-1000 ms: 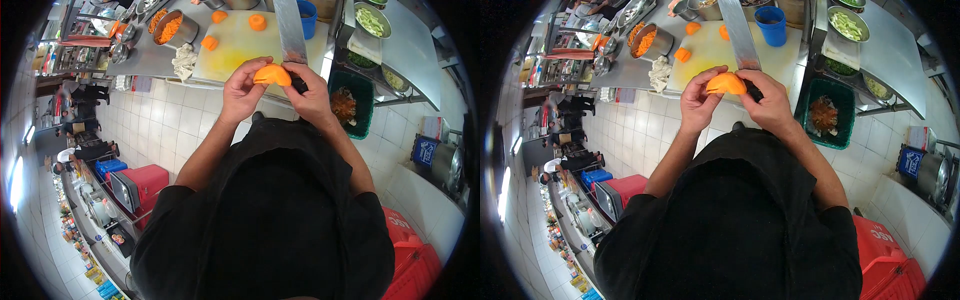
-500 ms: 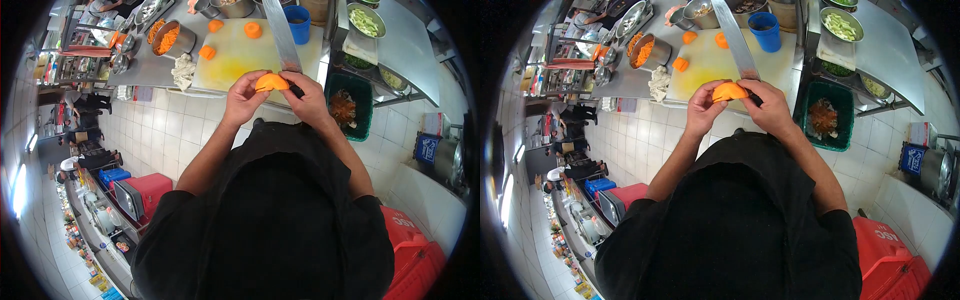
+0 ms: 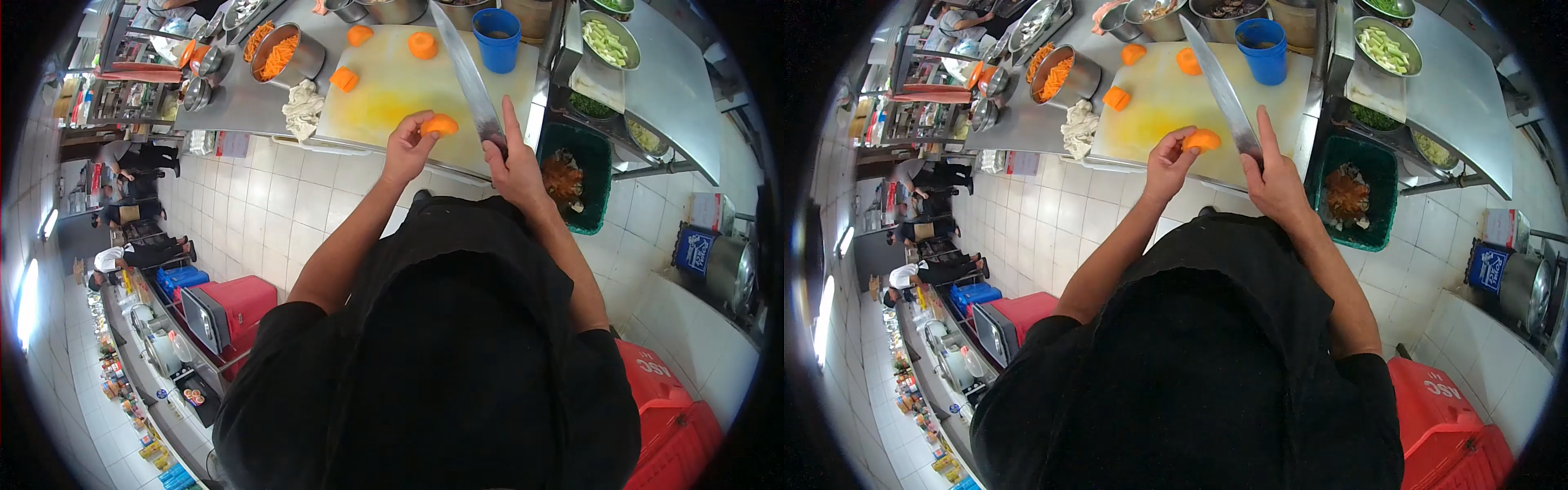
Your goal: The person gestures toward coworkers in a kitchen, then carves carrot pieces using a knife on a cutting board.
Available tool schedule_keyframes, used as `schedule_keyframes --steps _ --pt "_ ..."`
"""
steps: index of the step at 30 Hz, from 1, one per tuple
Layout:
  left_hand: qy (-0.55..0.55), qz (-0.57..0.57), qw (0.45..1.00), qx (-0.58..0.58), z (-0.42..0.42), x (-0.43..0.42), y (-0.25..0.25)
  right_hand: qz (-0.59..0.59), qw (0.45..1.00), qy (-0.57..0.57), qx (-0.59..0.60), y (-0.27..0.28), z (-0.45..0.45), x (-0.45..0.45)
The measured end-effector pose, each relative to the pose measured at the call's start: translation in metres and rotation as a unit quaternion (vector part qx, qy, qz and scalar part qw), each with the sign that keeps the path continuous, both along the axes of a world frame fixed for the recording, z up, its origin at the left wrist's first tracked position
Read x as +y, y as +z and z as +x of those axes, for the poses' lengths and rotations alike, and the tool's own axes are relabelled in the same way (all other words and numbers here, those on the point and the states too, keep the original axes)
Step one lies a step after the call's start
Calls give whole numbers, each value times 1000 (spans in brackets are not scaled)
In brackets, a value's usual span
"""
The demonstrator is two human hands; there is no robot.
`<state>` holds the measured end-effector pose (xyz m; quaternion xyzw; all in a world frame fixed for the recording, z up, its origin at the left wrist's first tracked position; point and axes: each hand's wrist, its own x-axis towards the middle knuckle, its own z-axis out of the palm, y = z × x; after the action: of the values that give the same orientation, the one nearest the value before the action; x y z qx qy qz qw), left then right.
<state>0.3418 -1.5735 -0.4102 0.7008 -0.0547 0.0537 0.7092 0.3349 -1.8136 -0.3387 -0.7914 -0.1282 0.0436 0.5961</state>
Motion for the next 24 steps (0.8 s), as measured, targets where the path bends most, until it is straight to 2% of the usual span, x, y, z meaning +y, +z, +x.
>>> schedule_keyframes --steps 3,6,12,24 --pt "53 137 987 -71 13 6 -22 -81 996 22 40 7 -4 -8" --pt "55 352 924 -139 12 17 -30 -142 985 46 88 17 -14 -9" --pt "61 373 917 -128 -1 21 -31 -202 970 97 93 -8 -27 -9" --pt "19 409 909 -78 5 29 -17 -279 943 147 106 -5 -29 0"
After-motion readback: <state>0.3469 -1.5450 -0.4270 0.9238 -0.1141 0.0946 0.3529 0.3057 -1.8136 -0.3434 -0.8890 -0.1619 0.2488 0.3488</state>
